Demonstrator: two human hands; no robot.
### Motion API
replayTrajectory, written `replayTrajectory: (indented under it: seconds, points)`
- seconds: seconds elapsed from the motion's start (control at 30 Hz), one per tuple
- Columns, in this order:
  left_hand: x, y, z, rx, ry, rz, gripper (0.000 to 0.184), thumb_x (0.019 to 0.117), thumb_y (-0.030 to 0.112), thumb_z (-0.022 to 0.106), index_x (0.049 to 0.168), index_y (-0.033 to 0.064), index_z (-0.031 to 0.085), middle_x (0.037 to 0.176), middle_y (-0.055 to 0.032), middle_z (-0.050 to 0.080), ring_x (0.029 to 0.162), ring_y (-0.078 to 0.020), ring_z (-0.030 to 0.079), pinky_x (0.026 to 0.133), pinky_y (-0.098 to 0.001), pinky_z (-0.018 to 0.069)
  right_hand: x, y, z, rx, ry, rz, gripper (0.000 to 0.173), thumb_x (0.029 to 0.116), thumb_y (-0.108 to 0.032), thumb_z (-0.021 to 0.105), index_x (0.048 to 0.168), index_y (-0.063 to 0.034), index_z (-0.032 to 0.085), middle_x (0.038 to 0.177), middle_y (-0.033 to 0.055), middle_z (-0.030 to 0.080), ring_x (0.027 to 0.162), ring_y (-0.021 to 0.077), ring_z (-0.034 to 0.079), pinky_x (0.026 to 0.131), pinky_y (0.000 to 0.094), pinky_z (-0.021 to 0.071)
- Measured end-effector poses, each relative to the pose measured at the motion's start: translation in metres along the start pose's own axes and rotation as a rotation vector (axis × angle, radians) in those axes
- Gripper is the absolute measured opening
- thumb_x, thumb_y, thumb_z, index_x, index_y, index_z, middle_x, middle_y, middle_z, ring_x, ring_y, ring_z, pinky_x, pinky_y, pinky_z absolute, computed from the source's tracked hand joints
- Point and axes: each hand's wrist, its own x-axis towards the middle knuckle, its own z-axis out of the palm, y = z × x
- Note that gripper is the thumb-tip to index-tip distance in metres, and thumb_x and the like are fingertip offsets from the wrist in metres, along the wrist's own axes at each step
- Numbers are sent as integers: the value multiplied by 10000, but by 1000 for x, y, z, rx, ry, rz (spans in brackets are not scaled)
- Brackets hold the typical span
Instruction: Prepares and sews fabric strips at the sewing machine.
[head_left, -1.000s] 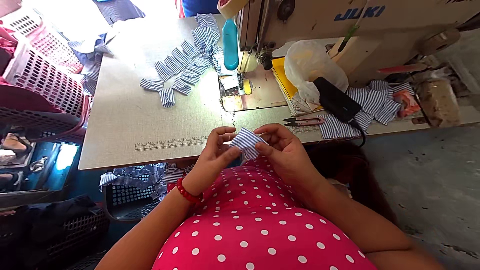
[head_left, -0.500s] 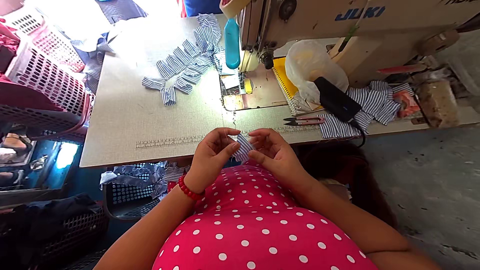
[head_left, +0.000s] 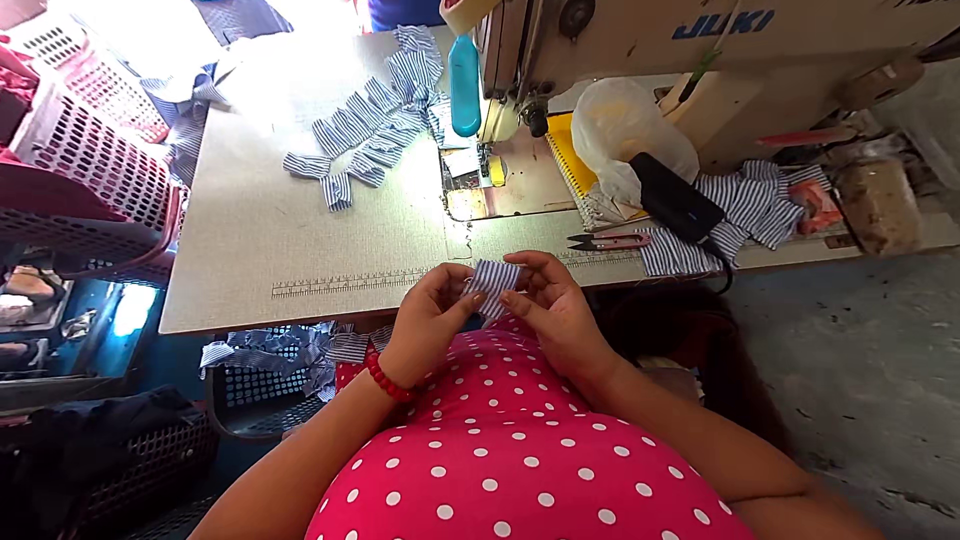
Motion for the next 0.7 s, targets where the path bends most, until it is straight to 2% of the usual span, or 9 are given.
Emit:
replayTrajectory:
  seconds: [0.07,0.17,0.23,0.33,0.4,0.47,0.57,0.63,0.7]
  points:
    - [1,3,-6,99,-34,46,298,915,9,720,1191,66,622,863,4,696,732,-56,667,694,-222,579,1,-4,-2,-69,-6,11,468,905,-13,714,1339,-109,568,1039,50,663,897,125,689,800,270,609]
    - [2,6,-10,51,-53,45,297,908,18,736,1177,84,630,832,12,686,707,-54,655,673,-214,573,1,-6,-2,-65,23,-22,371,896,14,721,1242,-88,632,936,41,697,805,99,689,760,250,604]
    - [1,6,-8,-83,-77,-39,280,950,76,697,1216,85,610,901,-6,696,765,-77,672,723,-244,586,1,-3,-2,-6,27,-60,348,902,14,723,1224,-87,639,939,48,701,825,102,693,778,259,606]
    - [-2,-1,-3,-263,-168,-245,356,1016,277,594,1313,101,510,1101,-36,662,945,-128,696,838,-303,603,1,2,-2,36,42,-119,353,902,9,729,1221,-108,635,951,31,709,845,97,700,800,264,607]
    - [-6,-6,0,-317,-152,-275,261,1046,316,529,1219,121,516,1081,-15,670,924,-108,697,814,-276,593,0,3,-2,2,42,-171,312,912,-5,725,1166,-149,616,971,-8,701,866,70,696,811,248,603]
    - [-8,-6,0,-329,-94,-225,168,1056,269,506,1135,131,559,1016,-6,686,883,-97,694,808,-273,588,-1,4,-2,-55,51,-215,272,913,-12,725,1110,-169,620,962,-37,693,857,49,687,794,233,602]
    - [-9,0,-1,-196,-46,-80,278,964,144,664,1227,115,579,1001,7,673,866,-80,679,816,-273,594,-3,2,0,-106,53,-215,254,901,-8,733,1078,-154,623,935,-35,693,835,55,690,775,241,609]
    - [-7,2,1,-128,-7,-28,237,935,50,699,1156,80,621,940,-4,700,801,-73,679,754,-251,590,-2,-1,-2,-179,21,-182,288,895,-24,746,1130,-122,610,960,-4,709,848,81,705,778,258,618]
    - [-5,4,3,-108,24,-32,173,943,13,685,1101,66,637,890,-10,700,738,-67,666,706,-238,584,6,-10,-16,-504,-9,-203,393,922,-162,755,1272,-91,590,1094,20,712,957,104,705,824,284,610]
